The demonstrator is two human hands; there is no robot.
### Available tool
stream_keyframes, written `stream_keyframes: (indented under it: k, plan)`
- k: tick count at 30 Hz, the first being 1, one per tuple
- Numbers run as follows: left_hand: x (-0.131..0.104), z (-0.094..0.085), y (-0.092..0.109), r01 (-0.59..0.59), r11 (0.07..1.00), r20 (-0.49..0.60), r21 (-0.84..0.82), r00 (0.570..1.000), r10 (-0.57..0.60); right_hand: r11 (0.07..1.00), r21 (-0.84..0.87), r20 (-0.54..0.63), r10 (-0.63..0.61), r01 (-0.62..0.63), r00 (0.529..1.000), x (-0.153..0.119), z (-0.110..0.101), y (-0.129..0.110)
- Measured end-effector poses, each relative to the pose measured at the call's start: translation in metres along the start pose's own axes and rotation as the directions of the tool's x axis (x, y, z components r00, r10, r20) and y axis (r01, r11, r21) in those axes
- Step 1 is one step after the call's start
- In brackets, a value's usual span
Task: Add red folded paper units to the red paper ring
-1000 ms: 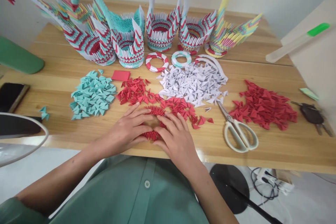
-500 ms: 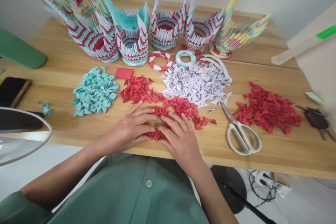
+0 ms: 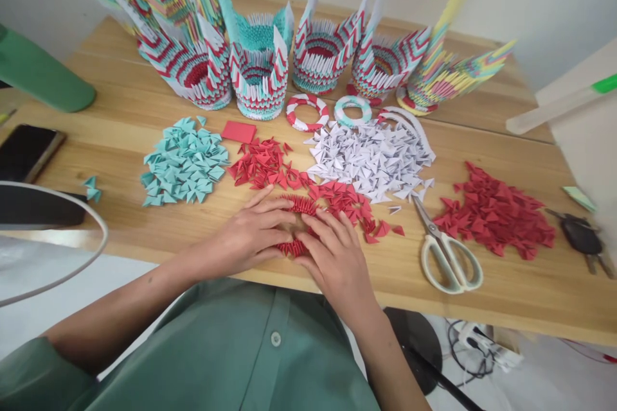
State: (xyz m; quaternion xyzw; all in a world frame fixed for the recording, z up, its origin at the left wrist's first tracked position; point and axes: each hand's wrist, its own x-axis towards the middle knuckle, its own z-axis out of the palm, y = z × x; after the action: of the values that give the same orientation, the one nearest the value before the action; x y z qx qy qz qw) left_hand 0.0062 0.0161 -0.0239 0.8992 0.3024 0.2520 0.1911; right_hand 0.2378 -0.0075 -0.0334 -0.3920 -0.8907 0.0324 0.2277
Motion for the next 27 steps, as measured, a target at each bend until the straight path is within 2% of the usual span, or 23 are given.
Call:
stream_keyframes:
  k: [6,9,11,15,19,22,27]
  plan:
    - [-0.001,0.0,-0.001,-0.001,1.0,0.005,-0.003,1.0,0.001,1.0,-0.013,0.015,0.017,-0.017,1.0,-0.002,-0.005,-0.008]
    - [-0.001,-0.002,0.001,0.004,1.0,0.007,0.01,1.0,-0.005,0.998,0.023,0.018,0.05,-0.051,0.999,-0.014,-0.017,-0.009]
    - [0.0,-0.005,0.005,0.024,1.0,0.018,0.015,1.0,-0.024,0.993,0.035,-0.029,0.113,-0.112,0.993,-0.026,-0.026,-0.007]
    - [0.002,-0.005,0.02,0.085,0.995,-0.016,0.047,0.996,-0.084,0.957,0.023,-0.151,0.29,-0.29,0.945,-0.054,-0.038,0.004]
    - [0.004,0.006,0.033,0.152,0.982,-0.083,0.116,0.986,-0.143,0.902,0.053,-0.2,0.431,-0.429,0.88,-0.071,-0.039,0.012]
    - [0.004,0.014,0.037,0.191,0.967,-0.09,0.171,0.98,-0.178,0.878,0.068,-0.21,0.477,-0.474,0.854,-0.075,-0.038,0.015]
    - [0.004,0.019,0.038,0.236,0.958,-0.111,0.161,0.969,-0.22,0.867,0.075,-0.193,0.498,-0.493,0.846,-0.074,-0.036,0.021]
